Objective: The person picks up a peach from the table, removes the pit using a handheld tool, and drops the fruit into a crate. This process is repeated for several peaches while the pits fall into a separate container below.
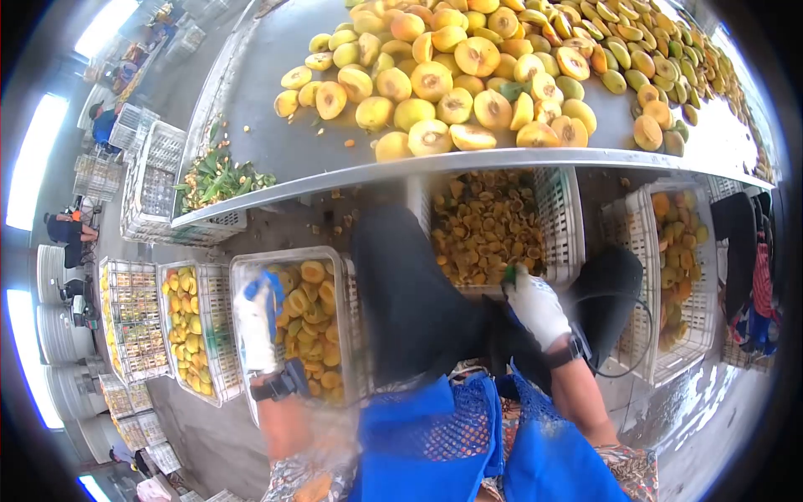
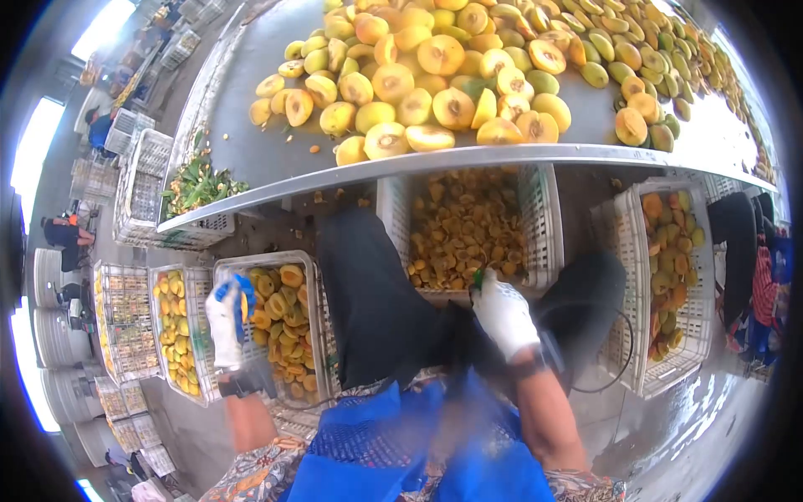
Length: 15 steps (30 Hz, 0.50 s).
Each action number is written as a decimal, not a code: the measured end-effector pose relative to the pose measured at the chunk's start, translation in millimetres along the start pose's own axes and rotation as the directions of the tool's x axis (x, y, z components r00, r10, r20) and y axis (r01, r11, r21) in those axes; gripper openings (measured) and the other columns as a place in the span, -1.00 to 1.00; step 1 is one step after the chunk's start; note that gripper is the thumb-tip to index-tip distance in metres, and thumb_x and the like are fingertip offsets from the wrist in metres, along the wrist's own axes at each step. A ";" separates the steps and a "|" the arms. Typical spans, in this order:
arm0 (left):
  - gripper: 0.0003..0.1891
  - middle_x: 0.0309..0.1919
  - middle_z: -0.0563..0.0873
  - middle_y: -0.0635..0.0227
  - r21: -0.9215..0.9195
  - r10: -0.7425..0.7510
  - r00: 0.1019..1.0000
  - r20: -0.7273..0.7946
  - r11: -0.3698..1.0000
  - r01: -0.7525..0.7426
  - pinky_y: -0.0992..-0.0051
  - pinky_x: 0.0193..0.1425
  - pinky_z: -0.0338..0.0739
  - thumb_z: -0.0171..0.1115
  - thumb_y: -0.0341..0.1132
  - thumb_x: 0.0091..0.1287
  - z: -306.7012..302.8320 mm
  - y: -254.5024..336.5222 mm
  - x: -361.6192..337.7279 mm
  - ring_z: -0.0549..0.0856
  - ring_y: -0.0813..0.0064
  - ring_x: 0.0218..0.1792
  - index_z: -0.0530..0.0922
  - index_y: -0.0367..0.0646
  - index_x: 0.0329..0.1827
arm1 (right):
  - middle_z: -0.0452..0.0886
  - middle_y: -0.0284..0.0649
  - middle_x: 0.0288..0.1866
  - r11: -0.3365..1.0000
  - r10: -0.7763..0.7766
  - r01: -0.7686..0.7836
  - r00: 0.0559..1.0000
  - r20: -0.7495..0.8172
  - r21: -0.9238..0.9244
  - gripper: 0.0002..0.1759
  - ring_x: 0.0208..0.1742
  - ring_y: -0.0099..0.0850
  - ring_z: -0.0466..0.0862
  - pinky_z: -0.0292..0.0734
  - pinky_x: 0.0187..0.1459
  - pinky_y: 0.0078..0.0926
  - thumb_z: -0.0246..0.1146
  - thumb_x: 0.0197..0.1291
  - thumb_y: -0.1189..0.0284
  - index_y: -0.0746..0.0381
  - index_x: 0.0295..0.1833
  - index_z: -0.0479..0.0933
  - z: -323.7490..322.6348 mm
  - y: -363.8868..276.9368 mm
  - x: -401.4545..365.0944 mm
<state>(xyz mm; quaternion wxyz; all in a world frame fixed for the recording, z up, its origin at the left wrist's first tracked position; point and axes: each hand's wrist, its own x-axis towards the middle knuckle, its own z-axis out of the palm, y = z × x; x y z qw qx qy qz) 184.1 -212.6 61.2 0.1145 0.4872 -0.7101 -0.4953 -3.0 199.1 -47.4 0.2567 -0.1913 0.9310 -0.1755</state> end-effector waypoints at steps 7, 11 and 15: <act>-0.59 0.08 0.72 0.09 0.444 0.644 0.764 -0.027 0.693 -0.568 0.37 0.20 0.57 0.39 -0.31 0.33 51.8 90.9 50.7 0.71 0.32 0.06 0.60 -0.26 0.20 | 0.69 0.20 -0.19 0.996 0.017 -0.022 0.997 0.071 0.084 -0.59 -0.09 0.13 0.68 0.54 -0.02 -0.02 0.12 0.36 0.26 0.42 0.07 0.49 -15.6 -20.5 -7.2; -0.45 0.13 0.71 0.11 0.562 0.674 0.716 0.181 0.527 -0.638 0.36 0.17 0.57 0.40 -0.15 0.28 112.9 190.0 113.2 0.73 0.25 0.04 0.55 -0.20 0.30 | 0.68 0.21 -0.12 0.940 0.072 -0.094 0.994 0.080 0.328 -0.53 -0.03 0.14 0.66 0.53 0.00 -0.05 0.14 0.38 0.22 0.42 0.14 0.47 -32.6 -32.4 0.1; -0.46 0.05 0.72 0.07 0.581 0.702 0.618 0.354 0.353 -0.734 0.23 0.15 0.55 0.38 -0.15 0.20 154.4 217.1 184.1 0.68 0.07 0.10 0.57 -0.13 0.24 | 0.67 0.22 -0.09 0.897 0.106 -0.102 0.994 0.016 0.430 -0.49 0.01 0.14 0.65 0.53 0.02 -0.08 0.16 0.39 0.18 0.40 0.21 0.45 -27.2 -25.3 1.0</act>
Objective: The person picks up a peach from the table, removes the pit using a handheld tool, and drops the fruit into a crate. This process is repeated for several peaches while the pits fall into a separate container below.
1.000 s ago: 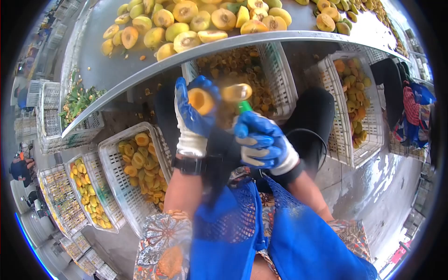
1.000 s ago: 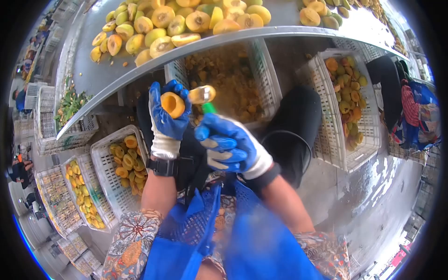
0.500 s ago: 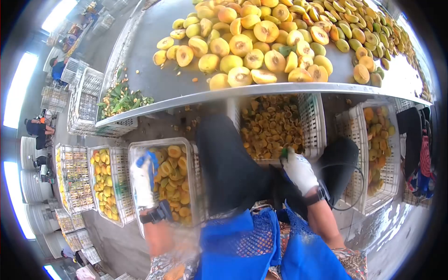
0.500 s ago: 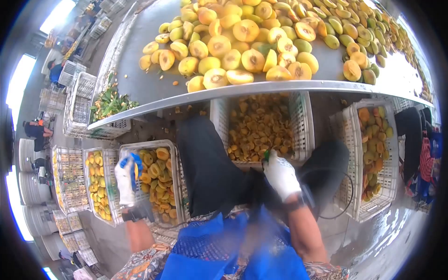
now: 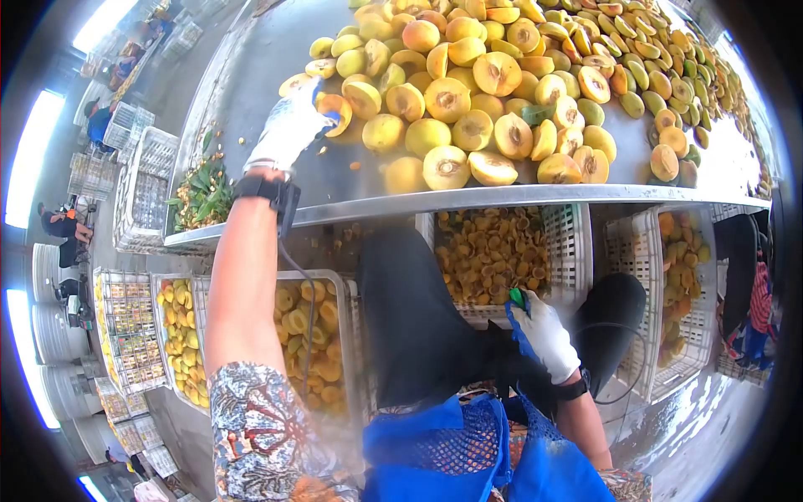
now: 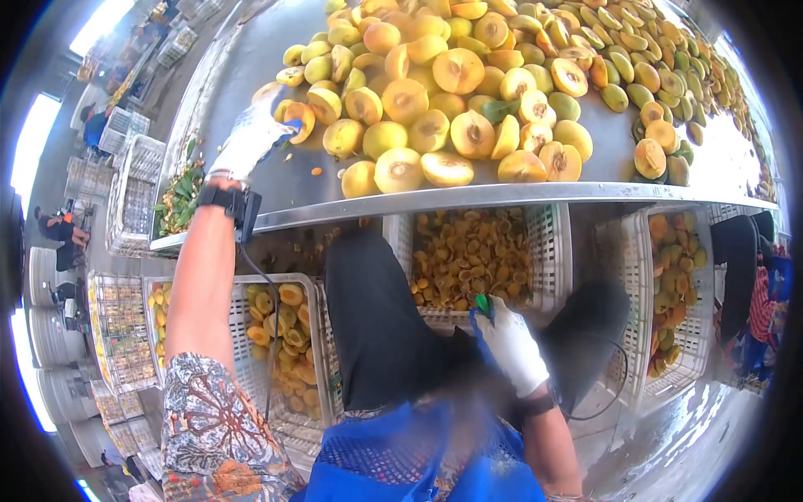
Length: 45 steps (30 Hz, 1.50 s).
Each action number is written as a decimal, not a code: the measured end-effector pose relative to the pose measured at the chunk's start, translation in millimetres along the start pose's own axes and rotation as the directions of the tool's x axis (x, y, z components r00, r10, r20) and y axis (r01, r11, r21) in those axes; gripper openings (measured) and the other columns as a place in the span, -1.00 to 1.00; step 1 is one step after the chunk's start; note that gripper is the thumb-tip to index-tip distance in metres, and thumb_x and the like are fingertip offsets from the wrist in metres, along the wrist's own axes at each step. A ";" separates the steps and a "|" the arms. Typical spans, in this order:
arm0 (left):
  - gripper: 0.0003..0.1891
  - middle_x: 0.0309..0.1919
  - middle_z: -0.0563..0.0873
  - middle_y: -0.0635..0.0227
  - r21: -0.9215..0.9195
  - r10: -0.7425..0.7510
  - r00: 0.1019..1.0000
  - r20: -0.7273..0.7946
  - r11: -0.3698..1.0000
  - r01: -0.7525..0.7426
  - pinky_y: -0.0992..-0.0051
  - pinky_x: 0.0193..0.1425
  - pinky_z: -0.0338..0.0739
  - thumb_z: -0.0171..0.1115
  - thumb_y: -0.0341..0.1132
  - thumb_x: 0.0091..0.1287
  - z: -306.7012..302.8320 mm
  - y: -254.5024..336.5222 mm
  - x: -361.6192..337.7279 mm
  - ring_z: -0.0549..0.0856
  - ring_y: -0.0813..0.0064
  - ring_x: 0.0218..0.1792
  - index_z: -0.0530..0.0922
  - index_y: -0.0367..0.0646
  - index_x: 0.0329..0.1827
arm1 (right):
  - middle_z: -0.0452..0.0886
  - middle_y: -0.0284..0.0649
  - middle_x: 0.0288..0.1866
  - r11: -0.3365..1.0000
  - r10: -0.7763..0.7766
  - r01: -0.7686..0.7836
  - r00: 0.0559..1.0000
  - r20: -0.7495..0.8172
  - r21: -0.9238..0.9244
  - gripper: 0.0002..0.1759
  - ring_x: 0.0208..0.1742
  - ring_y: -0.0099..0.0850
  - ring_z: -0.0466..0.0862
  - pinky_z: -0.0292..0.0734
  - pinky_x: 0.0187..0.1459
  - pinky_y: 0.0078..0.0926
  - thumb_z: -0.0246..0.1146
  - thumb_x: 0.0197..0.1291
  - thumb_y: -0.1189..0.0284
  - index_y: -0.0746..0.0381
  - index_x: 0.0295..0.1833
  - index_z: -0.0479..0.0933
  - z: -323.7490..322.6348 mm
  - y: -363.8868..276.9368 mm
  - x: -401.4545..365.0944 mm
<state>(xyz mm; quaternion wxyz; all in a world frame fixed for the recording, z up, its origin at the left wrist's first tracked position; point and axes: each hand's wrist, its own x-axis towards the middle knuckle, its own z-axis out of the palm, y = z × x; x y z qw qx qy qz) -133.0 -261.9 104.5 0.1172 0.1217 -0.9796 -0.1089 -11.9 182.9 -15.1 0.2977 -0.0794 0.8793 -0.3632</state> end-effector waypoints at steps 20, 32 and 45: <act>-0.46 0.08 0.70 0.10 -0.663 0.034 0.938 0.345 -0.698 0.269 0.13 0.31 0.56 0.19 -0.07 0.47 -8.8 91.6 -156.9 0.57 0.09 0.30 0.45 -0.25 0.36 | 0.63 -0.25 -0.34 0.856 -0.026 0.038 0.999 -0.030 0.516 -0.66 -0.39 -0.52 0.62 0.53 -0.31 -0.49 0.24 0.38 0.30 0.28 0.14 0.52 0.3 -12.2 -2.2; -0.40 0.07 0.67 0.08 -0.804 -0.064 0.907 0.417 -0.492 0.335 0.18 0.22 0.62 -0.05 0.13 0.54 51.4 186.5 -219.0 0.67 0.16 0.14 0.51 -0.30 0.24 | 0.60 0.05 -0.47 0.815 -0.579 0.577 0.802 -0.150 -0.063 -0.62 -0.44 0.05 0.66 0.53 -0.44 -0.06 0.29 0.27 0.36 0.39 0.03 0.38 -6.1 -86.5 -50.7; -0.42 -0.29 0.75 0.13 -0.894 -0.135 0.886 0.444 -0.138 0.427 0.34 -0.23 0.76 0.07 0.13 0.51 61.1 174.3 -223.2 0.79 0.26 -0.31 0.62 -0.37 -0.04 | 0.63 0.09 -0.40 0.886 -0.462 0.462 0.887 -0.004 -0.040 -0.64 -0.39 0.03 0.68 0.54 -0.35 -0.06 0.24 0.31 0.32 0.41 -0.07 0.37 17.9 -74.7 -54.2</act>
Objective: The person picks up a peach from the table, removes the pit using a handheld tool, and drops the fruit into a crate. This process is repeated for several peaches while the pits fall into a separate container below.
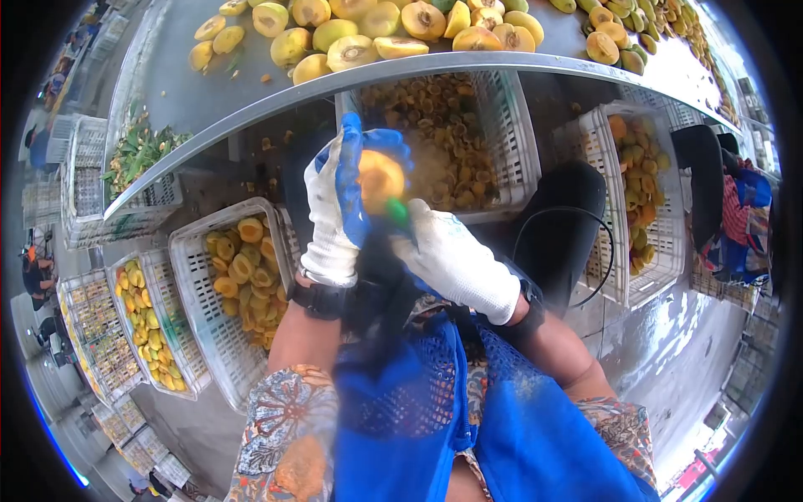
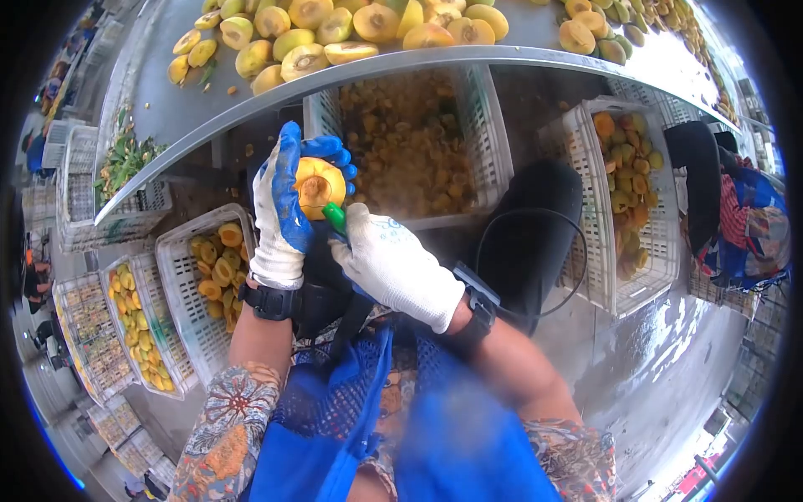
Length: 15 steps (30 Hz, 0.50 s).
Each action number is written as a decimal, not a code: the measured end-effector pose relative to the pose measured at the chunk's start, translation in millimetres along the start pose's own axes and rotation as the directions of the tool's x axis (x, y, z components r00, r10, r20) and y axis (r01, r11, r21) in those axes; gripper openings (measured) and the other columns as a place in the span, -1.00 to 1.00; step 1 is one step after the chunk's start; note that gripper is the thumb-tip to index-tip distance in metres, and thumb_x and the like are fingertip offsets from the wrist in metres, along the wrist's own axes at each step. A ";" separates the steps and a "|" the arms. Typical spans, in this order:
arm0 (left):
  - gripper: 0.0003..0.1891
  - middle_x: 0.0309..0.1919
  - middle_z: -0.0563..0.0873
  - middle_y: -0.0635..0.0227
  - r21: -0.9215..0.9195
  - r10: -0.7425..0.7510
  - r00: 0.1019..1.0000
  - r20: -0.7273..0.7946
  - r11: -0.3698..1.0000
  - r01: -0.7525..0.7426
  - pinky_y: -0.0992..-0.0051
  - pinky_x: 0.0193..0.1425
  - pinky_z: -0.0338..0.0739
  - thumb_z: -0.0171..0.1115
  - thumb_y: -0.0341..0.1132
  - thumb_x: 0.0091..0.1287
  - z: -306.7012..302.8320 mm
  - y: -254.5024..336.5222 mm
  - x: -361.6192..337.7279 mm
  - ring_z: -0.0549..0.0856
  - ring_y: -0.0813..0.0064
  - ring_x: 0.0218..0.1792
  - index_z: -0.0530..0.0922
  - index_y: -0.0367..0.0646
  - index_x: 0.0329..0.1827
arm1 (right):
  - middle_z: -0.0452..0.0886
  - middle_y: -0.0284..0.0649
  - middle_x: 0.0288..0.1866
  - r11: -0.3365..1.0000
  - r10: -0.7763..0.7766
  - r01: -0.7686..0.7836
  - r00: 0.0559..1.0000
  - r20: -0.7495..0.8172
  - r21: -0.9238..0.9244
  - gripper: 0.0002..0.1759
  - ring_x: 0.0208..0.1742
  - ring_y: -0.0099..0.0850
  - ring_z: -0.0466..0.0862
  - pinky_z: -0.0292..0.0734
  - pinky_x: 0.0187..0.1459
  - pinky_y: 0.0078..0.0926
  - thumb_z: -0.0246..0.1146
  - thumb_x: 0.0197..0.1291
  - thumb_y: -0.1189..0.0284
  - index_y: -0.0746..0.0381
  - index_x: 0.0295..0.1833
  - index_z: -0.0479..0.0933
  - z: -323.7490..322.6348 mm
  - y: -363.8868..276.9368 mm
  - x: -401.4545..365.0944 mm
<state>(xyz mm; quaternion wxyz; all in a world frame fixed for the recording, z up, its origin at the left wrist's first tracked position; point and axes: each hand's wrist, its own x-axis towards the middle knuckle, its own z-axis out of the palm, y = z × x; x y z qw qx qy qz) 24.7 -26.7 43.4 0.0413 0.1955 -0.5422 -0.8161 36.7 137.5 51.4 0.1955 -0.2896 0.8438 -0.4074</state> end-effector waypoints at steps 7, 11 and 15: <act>-0.46 -0.33 0.76 0.13 0.212 -0.120 0.988 0.099 0.972 0.097 0.35 -0.23 0.75 0.11 0.07 0.51 -9.1 5.1 4.0 0.79 0.31 -0.37 0.65 -0.38 -0.11 | 0.66 0.04 -0.44 0.953 0.250 -0.283 0.937 0.243 0.110 -0.65 -0.35 -0.03 0.72 0.55 -0.31 -0.10 0.22 0.35 0.26 0.39 -0.12 0.45 -13.8 -8.5 6.3; -0.45 -0.26 0.76 0.11 0.072 -0.113 0.988 0.102 0.992 0.106 0.30 -0.19 0.75 0.12 0.09 0.49 -10.6 -0.2 7.5 0.79 0.26 -0.32 0.62 -0.37 -0.02 | 0.65 0.08 -0.40 0.985 0.167 -0.170 0.977 0.134 0.015 -0.66 -0.34 0.05 0.70 0.54 -0.30 -0.03 0.23 0.33 0.30 0.40 -0.10 0.40 -10.1 -6.2 7.2; -0.41 -0.19 0.75 0.08 -0.082 -0.088 0.991 0.103 0.992 0.097 0.28 -0.19 0.75 0.11 0.14 0.48 -4.1 -3.0 5.2 0.79 0.20 -0.26 0.58 -0.35 0.05 | 0.63 0.11 -0.40 0.998 0.013 -0.016 0.999 -0.047 -0.066 -0.67 -0.34 0.09 0.68 0.55 -0.30 -0.01 0.23 0.30 0.33 0.39 -0.09 0.35 6.2 5.0 5.1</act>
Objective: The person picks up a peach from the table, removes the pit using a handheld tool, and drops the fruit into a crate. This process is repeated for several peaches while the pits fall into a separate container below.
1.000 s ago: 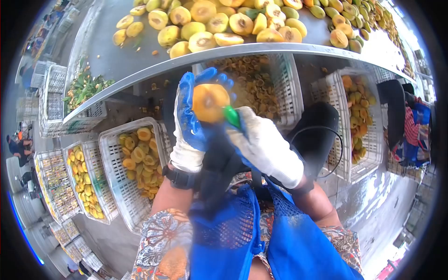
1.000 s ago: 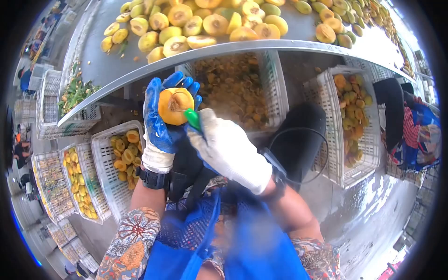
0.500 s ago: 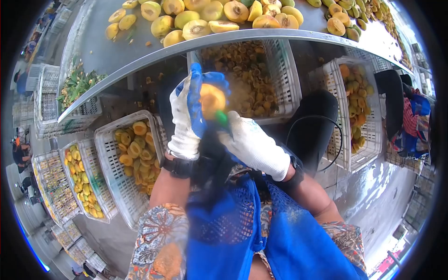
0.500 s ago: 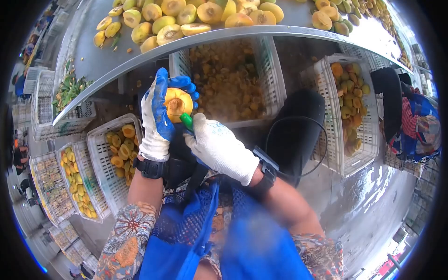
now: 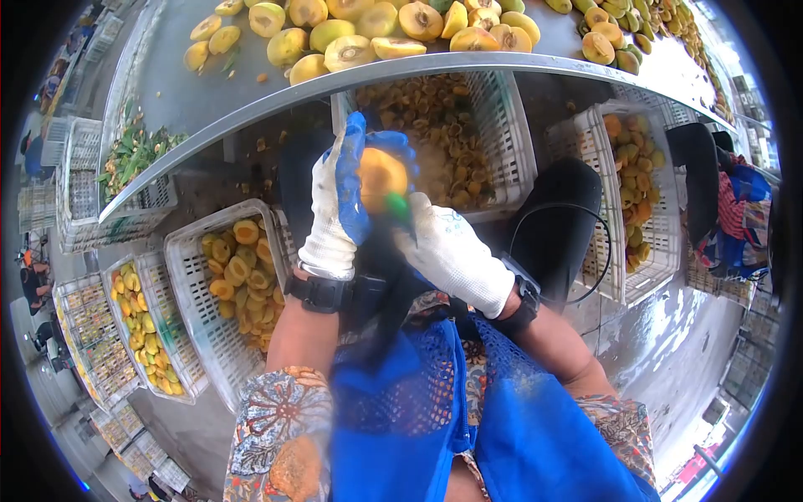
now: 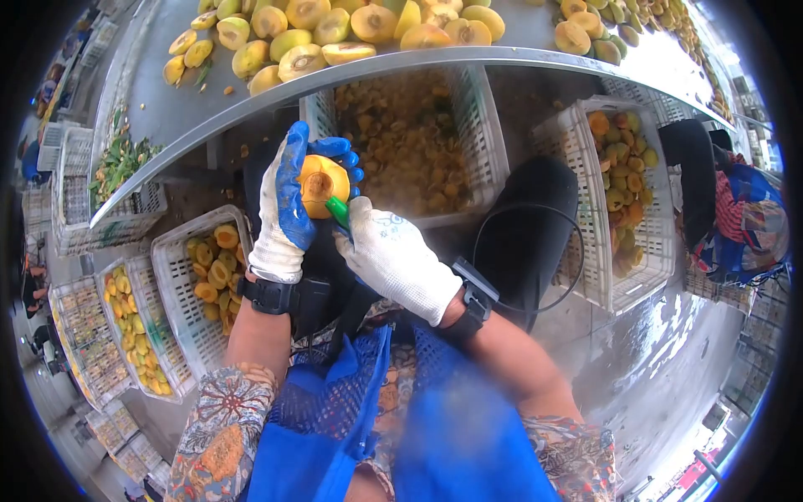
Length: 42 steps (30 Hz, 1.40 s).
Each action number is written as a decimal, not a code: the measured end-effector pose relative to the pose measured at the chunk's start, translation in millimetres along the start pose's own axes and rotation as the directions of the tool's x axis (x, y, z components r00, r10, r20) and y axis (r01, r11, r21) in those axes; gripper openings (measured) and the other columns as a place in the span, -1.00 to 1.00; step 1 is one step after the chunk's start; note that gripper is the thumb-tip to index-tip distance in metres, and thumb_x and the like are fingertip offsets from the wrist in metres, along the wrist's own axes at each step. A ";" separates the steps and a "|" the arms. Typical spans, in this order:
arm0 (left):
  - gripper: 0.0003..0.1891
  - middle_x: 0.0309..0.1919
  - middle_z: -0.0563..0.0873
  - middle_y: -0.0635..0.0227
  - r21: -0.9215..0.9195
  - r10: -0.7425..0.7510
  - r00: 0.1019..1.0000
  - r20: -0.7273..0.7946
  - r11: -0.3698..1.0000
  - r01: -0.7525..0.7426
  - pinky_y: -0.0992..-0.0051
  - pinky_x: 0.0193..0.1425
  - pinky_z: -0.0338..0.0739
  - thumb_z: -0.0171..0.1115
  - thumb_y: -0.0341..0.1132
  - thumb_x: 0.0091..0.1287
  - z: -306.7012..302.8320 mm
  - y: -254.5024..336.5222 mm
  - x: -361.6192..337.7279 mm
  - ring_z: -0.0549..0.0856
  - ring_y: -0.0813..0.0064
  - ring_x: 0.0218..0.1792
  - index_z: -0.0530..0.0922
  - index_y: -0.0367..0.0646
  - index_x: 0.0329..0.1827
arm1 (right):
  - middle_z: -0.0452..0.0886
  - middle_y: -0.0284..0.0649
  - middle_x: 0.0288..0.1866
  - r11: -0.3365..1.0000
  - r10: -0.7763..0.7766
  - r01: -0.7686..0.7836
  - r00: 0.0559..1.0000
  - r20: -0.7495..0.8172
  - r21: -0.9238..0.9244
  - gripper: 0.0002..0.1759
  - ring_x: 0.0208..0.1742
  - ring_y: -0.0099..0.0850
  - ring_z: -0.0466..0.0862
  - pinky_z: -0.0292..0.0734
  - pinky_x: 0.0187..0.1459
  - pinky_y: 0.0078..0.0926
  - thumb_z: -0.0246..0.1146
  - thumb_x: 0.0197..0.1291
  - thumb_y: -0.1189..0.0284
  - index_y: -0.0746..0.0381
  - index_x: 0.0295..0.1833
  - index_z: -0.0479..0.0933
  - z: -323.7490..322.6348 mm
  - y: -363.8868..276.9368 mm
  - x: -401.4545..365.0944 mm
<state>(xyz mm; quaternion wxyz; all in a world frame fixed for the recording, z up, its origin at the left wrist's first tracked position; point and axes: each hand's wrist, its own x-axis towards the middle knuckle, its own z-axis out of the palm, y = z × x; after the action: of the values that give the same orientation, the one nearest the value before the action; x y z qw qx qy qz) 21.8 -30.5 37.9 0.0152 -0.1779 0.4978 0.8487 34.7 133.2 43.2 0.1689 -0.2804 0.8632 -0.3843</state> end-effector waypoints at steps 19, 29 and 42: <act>-0.41 -0.23 0.75 0.08 0.065 0.019 0.997 -0.077 0.998 -0.014 0.33 -0.20 0.75 0.06 0.12 0.51 6.1 -7.6 1.9 0.79 0.22 -0.27 0.58 -0.37 0.03 | 0.62 0.09 -0.44 0.999 -0.023 0.021 0.998 -0.055 -0.045 -0.67 -0.38 0.08 0.66 0.54 -0.35 -0.04 0.22 0.27 0.38 0.40 -0.07 0.33 4.0 8.3 -1.7; -0.43 -0.31 0.76 0.09 0.188 -0.051 0.991 -0.123 0.979 0.074 0.36 -0.29 0.75 0.13 0.11 0.48 -2.0 -13.8 5.8 0.78 0.28 -0.38 0.62 -0.39 -0.06 | 0.63 0.11 -0.42 0.951 0.216 -0.257 0.950 0.227 0.172 -0.69 -0.41 0.01 0.67 0.54 -0.31 -0.05 0.19 0.33 0.29 0.37 -0.20 0.42 -11.8 0.6 2.9; -0.43 -0.40 0.76 0.14 0.086 -0.157 0.987 -0.029 0.984 0.159 0.41 -0.35 0.73 0.19 0.13 0.44 -11.9 -20.1 11.7 0.77 0.33 -0.45 0.67 -0.37 -0.19 | 0.31 -0.54 -0.60 -0.184 -0.043 -0.743 0.660 0.750 0.643 -0.61 -0.78 -0.72 0.23 0.15 -0.72 -0.71 0.06 0.53 0.17 0.32 -0.10 0.51 -10.4 12.8 -2.3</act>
<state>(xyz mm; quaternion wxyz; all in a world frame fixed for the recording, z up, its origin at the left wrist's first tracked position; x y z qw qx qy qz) 18.4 -32.2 12.1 0.0848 -0.2253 0.5191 0.8201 26.7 147.6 40.5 0.6523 0.1138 0.2631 -0.7016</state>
